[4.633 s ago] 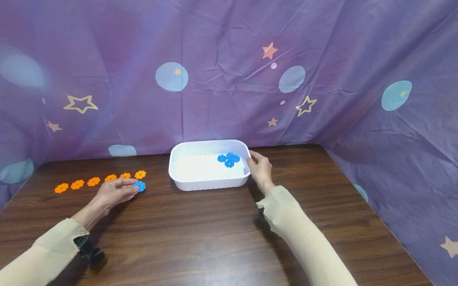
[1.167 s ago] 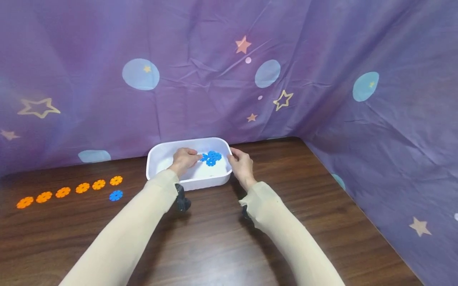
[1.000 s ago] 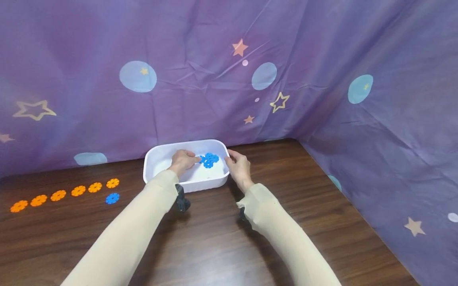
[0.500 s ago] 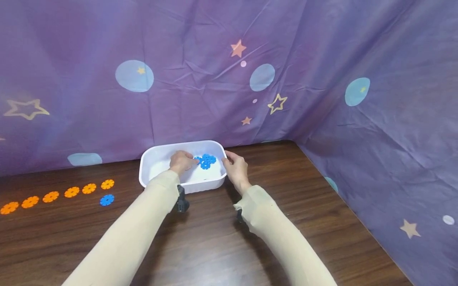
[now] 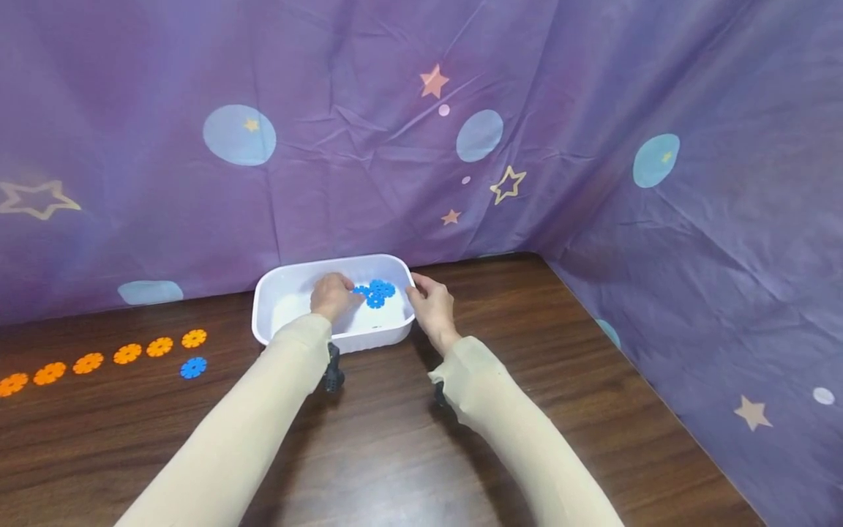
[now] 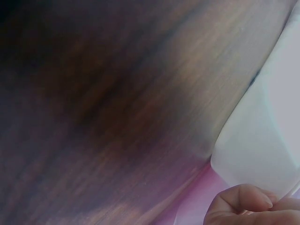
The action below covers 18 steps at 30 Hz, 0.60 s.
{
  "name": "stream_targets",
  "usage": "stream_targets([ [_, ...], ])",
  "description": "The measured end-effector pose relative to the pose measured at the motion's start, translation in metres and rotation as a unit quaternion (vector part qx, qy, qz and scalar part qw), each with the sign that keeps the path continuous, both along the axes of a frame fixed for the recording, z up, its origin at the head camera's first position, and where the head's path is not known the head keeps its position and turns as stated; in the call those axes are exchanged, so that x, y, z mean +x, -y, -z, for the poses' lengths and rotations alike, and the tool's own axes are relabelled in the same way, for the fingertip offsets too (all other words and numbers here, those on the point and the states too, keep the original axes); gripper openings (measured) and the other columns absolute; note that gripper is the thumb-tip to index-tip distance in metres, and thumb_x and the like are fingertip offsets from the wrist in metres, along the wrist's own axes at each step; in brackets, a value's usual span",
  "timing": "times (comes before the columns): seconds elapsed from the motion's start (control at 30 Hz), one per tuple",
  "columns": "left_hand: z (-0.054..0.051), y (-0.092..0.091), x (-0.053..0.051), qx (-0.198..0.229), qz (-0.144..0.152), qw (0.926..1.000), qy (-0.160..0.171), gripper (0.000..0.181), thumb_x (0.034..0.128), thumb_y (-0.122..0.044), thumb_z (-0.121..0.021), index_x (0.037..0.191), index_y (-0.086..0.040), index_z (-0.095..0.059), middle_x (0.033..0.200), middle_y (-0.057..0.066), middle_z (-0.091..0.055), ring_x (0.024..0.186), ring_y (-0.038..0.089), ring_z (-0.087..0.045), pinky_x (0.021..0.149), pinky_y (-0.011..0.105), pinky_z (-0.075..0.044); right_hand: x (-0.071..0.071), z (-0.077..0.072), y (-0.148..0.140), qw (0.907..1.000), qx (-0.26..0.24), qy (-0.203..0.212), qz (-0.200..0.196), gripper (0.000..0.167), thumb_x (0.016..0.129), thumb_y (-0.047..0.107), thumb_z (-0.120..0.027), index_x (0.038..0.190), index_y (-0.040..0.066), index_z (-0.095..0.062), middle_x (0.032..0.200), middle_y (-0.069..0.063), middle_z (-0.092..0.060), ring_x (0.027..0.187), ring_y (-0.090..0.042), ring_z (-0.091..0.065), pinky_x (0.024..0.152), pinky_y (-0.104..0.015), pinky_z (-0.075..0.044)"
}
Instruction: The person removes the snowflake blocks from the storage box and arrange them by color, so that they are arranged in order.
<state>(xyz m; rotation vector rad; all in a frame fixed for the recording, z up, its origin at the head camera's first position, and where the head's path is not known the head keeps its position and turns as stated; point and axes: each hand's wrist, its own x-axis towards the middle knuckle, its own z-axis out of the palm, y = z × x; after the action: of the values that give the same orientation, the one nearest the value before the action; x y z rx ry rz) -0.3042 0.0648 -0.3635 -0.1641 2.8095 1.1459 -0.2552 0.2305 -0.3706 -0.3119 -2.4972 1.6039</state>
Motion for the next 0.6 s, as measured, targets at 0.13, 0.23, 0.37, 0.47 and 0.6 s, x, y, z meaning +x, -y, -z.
stream_targets([
  [0.13, 0.0004, -0.0009, 0.0000, -0.006, 0.000, 1.0000, -0.003, 0.030, 0.0776, -0.013, -0.073, 0.105, -0.004, -0.064, 0.111, 0.015, -0.063, 0.103, 0.033, -0.059, 0.092, 0.040, -0.048, 0.0007, -0.0004, 0.0003, 1.0000, -0.002, 0.002, 0.000, 0.037, 0.093, 0.019, -0.055, 0.130, 0.010, -0.057, 0.110, -0.020, -0.065, 0.044, -0.010, -0.045, 0.039, -0.018, -0.038],
  [0.23, 0.0010, -0.0004, 0.0001, -0.012, 0.004, 0.9999, -0.003, 0.029, 0.0777, -0.012, -0.073, 0.105, -0.004, -0.065, 0.110, 0.015, -0.063, 0.103, 0.032, -0.059, 0.092, 0.040, -0.049, 0.0011, -0.0004, 0.0008, 0.9999, -0.009, 0.006, 0.002, 0.037, 0.093, 0.019, -0.056, 0.129, 0.011, -0.057, 0.109, -0.020, -0.066, 0.043, -0.010, -0.044, 0.038, -0.018, -0.038],
  [0.37, 0.0013, 0.0003, 0.0001, -0.016, 0.012, 0.9998, -0.003, 0.028, 0.0787, -0.011, -0.072, 0.105, -0.004, -0.065, 0.111, 0.015, -0.063, 0.103, 0.032, -0.059, 0.092, 0.039, -0.049, 0.0009, -0.0002, 0.0008, 1.0000, -0.007, 0.004, -0.002, 0.037, 0.094, 0.018, -0.055, 0.130, 0.010, -0.056, 0.109, -0.021, -0.065, 0.043, -0.009, -0.044, 0.038, -0.018, -0.038],
  [0.47, 0.0004, 0.0001, 0.0000, -0.018, 0.014, 0.9997, -0.004, 0.028, 0.0789, -0.011, -0.072, 0.105, -0.003, -0.065, 0.111, 0.015, -0.063, 0.104, 0.032, -0.059, 0.093, 0.038, -0.049, 0.0000, 0.0000, 0.0002, 1.0000, -0.002, 0.001, -0.003, 0.038, 0.094, 0.018, -0.054, 0.131, 0.010, -0.056, 0.109, -0.022, -0.065, 0.042, -0.008, -0.044, 0.038, -0.018, -0.038],
  [0.6, 0.0003, -0.0010, 0.0000, -0.020, 0.015, 0.9997, -0.006, 0.030, 0.0790, -0.009, -0.071, 0.108, -0.003, -0.065, 0.111, 0.014, -0.063, 0.104, 0.031, -0.059, 0.093, 0.038, -0.049, -0.0006, 0.0006, -0.0007, 1.0000, 0.001, 0.001, -0.002, 0.038, 0.094, 0.019, -0.054, 0.131, 0.010, -0.056, 0.108, -0.022, -0.065, 0.040, -0.007, -0.042, 0.038, -0.018, -0.037],
])
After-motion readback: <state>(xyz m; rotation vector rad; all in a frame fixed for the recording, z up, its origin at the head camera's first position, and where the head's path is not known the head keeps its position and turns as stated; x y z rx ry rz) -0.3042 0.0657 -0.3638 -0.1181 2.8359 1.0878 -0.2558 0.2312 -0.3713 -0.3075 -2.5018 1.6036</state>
